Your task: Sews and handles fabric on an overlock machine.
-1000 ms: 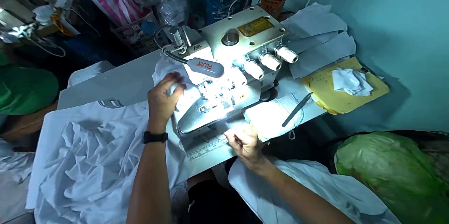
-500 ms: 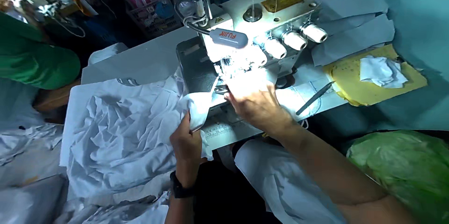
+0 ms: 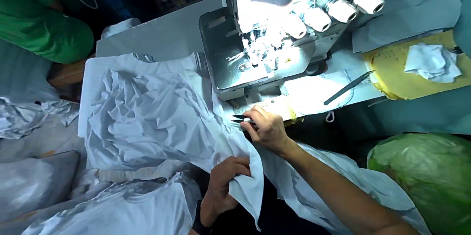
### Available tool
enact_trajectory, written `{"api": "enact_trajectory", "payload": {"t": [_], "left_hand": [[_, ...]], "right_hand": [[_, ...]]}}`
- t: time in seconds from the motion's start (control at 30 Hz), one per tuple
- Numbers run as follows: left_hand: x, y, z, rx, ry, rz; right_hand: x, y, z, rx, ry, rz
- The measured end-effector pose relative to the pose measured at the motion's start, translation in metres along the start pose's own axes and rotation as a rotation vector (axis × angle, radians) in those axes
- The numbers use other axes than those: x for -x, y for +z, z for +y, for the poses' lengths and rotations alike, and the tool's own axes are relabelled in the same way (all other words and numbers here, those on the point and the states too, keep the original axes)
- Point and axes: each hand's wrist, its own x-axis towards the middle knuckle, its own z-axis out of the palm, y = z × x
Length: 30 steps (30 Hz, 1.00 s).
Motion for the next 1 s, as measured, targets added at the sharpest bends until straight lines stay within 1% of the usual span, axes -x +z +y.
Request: {"api": "enact_trajectory", "payload": {"t": [0.07, 0.13, 0.17, 0.23, 0.3, 0.33, 0.4, 0.5, 0.57, 0.6, 0.63, 0.67, 0.7, 0.73, 0.77, 0.8, 0.83, 0.87, 0.9, 0.93, 0.97, 1.0], "left_hand": [[-0.001, 0.000, 0.000, 0.018, -0.011, -0.031], [-0.001, -0.003, 0.005, 0.064, -0.043, -0.113], [-0.001, -0.008, 0.011, 0.087, -0.066, -0.181], [-0.001, -0.016, 0.025, 0.104, -0.115, -0.322], [0.001, -0.017, 0.033, 0.029, -0.139, -0.353], [0.001, -0.015, 0.034, -0.009, -0.135, -0.342], [-0.002, -0.013, 0.038, -0.028, -0.120, -0.326], [-0.008, -0.017, 0.055, -0.011, -0.084, -0.288], [-0.012, -0.029, 0.074, -0.015, -0.070, -0.246], [-0.012, -0.038, 0.087, -0.014, -0.065, -0.213], [-0.009, -0.049, 0.101, 0.003, -0.054, -0.165], [-0.004, -0.060, 0.116, 0.033, -0.047, -0.101], [0.005, -0.074, 0.132, 0.058, -0.060, -0.027], [0.015, -0.090, 0.147, 0.059, -0.108, 0.072], [0.025, -0.109, 0.160, 0.020, -0.207, 0.204], [0.033, -0.132, 0.172, -0.087, -0.379, 0.354], [0.039, -0.163, 0.184, -0.290, -0.610, 0.467], [0.048, -0.202, 0.191, -0.478, -0.824, 0.552], [0.064, -0.245, 0.197, -0.667, -0.939, 0.691], [0.088, -0.287, 0.214, -0.885, -0.916, 0.866], [0.113, -0.321, 0.245, -1.056, -0.801, 1.023], [0.135, -0.346, 0.283, -1.193, -0.615, 1.137]], "right_hand": [[0.001, 0.003, -0.010, -0.114, -0.003, 0.007], [-0.003, -0.006, -0.019, -0.277, 0.016, 0.033], [-0.008, -0.017, -0.022, -0.346, 0.063, 0.048], [-0.021, -0.045, -0.020, -0.392, 0.182, 0.092], [-0.033, -0.060, -0.022, -0.369, 0.254, 0.086], [-0.037, -0.059, -0.027, -0.378, 0.258, 0.030], [-0.037, -0.041, -0.034, -0.375, 0.221, -0.119], [-0.027, 0.007, -0.034, -0.116, 0.061, -0.251], [-0.035, 0.029, -0.036, -0.048, 0.045, -0.477], [-0.046, 0.030, -0.044, -0.054, 0.073, -0.603], [-0.059, 0.028, -0.053, -0.066, 0.088, -0.666], [-0.075, 0.021, -0.062, -0.114, 0.098, -0.663], [-0.092, 0.011, -0.069, -0.189, 0.106, -0.607], [-0.110, 0.002, -0.074, -0.280, 0.124, -0.513], [-0.129, -0.008, -0.082, -0.375, 0.188, -0.430], [-0.147, -0.018, -0.093, -0.457, 0.272, -0.364], [-0.164, -0.028, -0.105, -0.530, 0.305, -0.294], [-0.179, -0.034, -0.121, -0.615, 0.295, -0.200], [-0.195, -0.037, -0.139, -0.713, 0.272, -0.076], [-0.207, -0.039, -0.159, -0.805, 0.230, 0.023], [-0.214, -0.039, -0.179, -0.883, 0.177, 0.092], [-0.218, -0.036, -0.198, -0.955, 0.115, 0.145]]}}
